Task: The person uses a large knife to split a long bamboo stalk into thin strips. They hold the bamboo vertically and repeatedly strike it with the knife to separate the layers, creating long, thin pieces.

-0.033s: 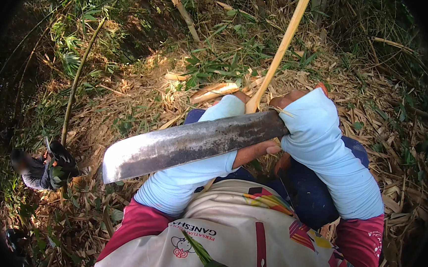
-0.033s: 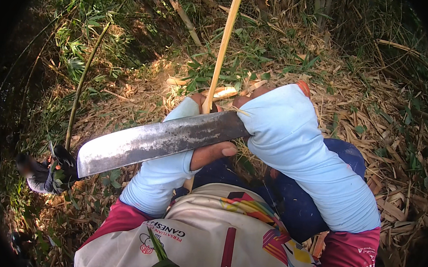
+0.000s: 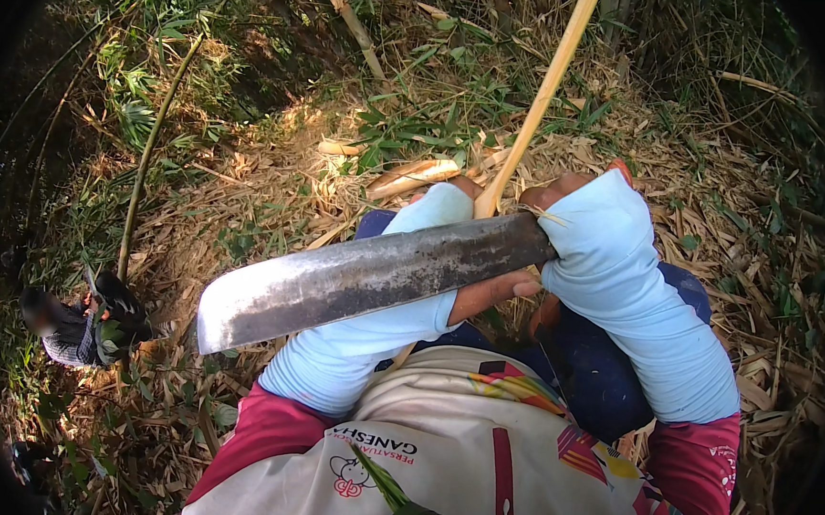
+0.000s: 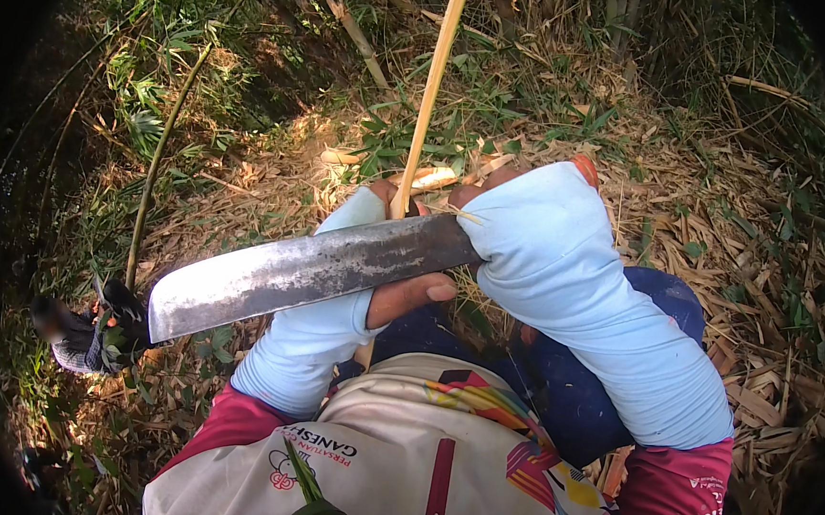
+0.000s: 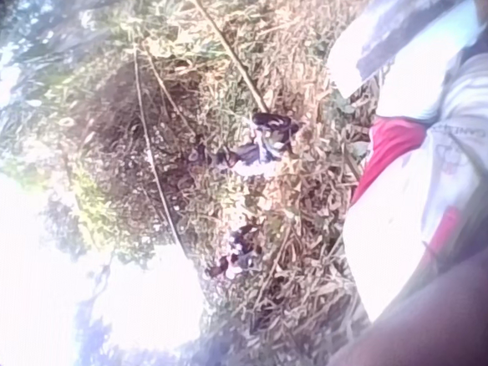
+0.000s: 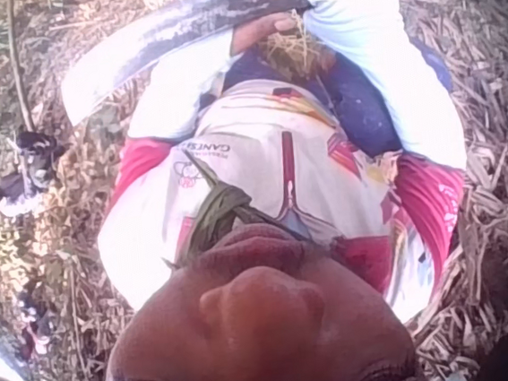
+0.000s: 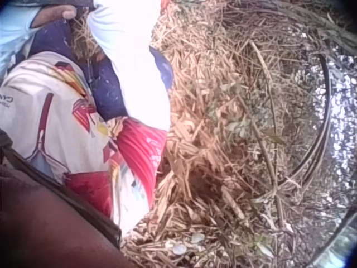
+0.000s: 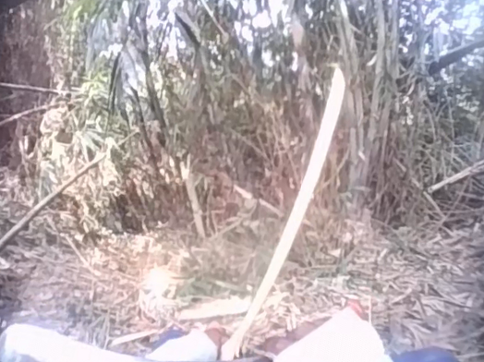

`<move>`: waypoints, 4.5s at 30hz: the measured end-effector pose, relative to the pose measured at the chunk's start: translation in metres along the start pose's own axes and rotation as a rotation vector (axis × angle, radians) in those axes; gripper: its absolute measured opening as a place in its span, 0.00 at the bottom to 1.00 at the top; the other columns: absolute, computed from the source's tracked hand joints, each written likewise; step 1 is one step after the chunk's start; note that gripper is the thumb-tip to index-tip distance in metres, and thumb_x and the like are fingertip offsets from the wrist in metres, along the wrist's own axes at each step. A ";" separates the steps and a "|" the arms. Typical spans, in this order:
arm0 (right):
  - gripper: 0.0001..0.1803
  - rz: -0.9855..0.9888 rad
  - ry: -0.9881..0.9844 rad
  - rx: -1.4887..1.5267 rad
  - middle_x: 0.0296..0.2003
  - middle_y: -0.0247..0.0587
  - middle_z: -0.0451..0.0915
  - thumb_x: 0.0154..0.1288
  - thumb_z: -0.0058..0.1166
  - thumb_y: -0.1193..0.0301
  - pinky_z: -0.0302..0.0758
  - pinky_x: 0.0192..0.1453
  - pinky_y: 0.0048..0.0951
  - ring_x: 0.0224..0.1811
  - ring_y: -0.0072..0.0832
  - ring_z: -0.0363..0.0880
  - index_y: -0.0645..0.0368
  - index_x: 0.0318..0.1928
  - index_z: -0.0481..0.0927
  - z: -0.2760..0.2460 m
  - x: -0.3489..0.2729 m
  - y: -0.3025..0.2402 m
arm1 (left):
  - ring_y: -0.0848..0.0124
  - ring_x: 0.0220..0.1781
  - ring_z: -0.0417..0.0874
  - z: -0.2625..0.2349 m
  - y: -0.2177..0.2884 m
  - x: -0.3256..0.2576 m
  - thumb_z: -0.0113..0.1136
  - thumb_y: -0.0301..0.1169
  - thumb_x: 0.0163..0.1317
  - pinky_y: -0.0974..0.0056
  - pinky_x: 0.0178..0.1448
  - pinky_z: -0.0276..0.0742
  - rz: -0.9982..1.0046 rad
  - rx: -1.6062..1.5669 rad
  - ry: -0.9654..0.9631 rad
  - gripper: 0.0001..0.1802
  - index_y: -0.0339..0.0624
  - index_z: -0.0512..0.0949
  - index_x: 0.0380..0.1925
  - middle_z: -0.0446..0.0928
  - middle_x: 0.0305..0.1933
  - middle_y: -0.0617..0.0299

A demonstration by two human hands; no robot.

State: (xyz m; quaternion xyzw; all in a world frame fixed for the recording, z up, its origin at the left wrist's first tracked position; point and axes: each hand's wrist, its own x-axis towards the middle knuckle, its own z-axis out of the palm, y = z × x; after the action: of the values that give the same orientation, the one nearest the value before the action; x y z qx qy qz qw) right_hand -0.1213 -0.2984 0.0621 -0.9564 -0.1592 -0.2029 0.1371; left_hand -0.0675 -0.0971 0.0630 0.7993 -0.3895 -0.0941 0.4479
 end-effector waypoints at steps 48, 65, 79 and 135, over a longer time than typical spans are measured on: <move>0.20 -0.036 0.143 -0.030 0.26 0.35 0.77 0.41 0.68 0.66 0.70 0.38 0.42 0.30 0.36 0.80 0.50 0.40 0.81 0.006 -0.002 0.002 | 0.60 0.33 0.80 0.006 0.001 0.001 0.75 0.45 0.52 0.56 0.35 0.72 0.185 0.210 0.142 0.21 0.45 0.84 0.39 0.77 0.32 0.56; 0.17 0.015 0.151 -0.054 0.25 0.34 0.76 0.41 0.66 0.65 0.71 0.39 0.39 0.30 0.36 0.79 0.48 0.37 0.83 0.013 -0.001 0.003 | 0.63 0.31 0.77 0.011 -0.009 -0.001 0.75 0.43 0.53 0.59 0.34 0.70 0.180 0.108 0.143 0.23 0.39 0.81 0.40 0.75 0.30 0.57; 0.13 0.062 0.022 -0.192 0.25 0.35 0.77 0.57 0.57 0.65 0.72 0.46 0.51 0.30 0.36 0.80 0.48 0.44 0.82 0.016 0.003 0.001 | 0.64 0.30 0.78 0.010 -0.020 -0.002 0.71 0.47 0.57 0.60 0.31 0.67 0.189 0.090 0.055 0.18 0.48 0.81 0.38 0.76 0.32 0.64; 0.16 0.186 0.339 0.177 0.29 0.41 0.77 0.53 0.70 0.75 0.73 0.34 0.29 0.28 0.32 0.76 0.60 0.41 0.79 0.005 0.008 0.045 | 0.73 0.25 0.74 -0.003 -0.039 0.026 0.55 0.40 0.68 0.68 0.27 0.72 -0.162 -1.142 0.145 0.23 0.34 0.71 0.55 0.74 0.30 0.59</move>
State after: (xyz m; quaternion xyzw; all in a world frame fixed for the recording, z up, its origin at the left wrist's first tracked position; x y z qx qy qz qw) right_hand -0.0959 -0.3361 0.0525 -0.9033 -0.0623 -0.3326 0.2636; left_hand -0.0273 -0.1021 0.0394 0.4627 -0.1828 -0.2681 0.8250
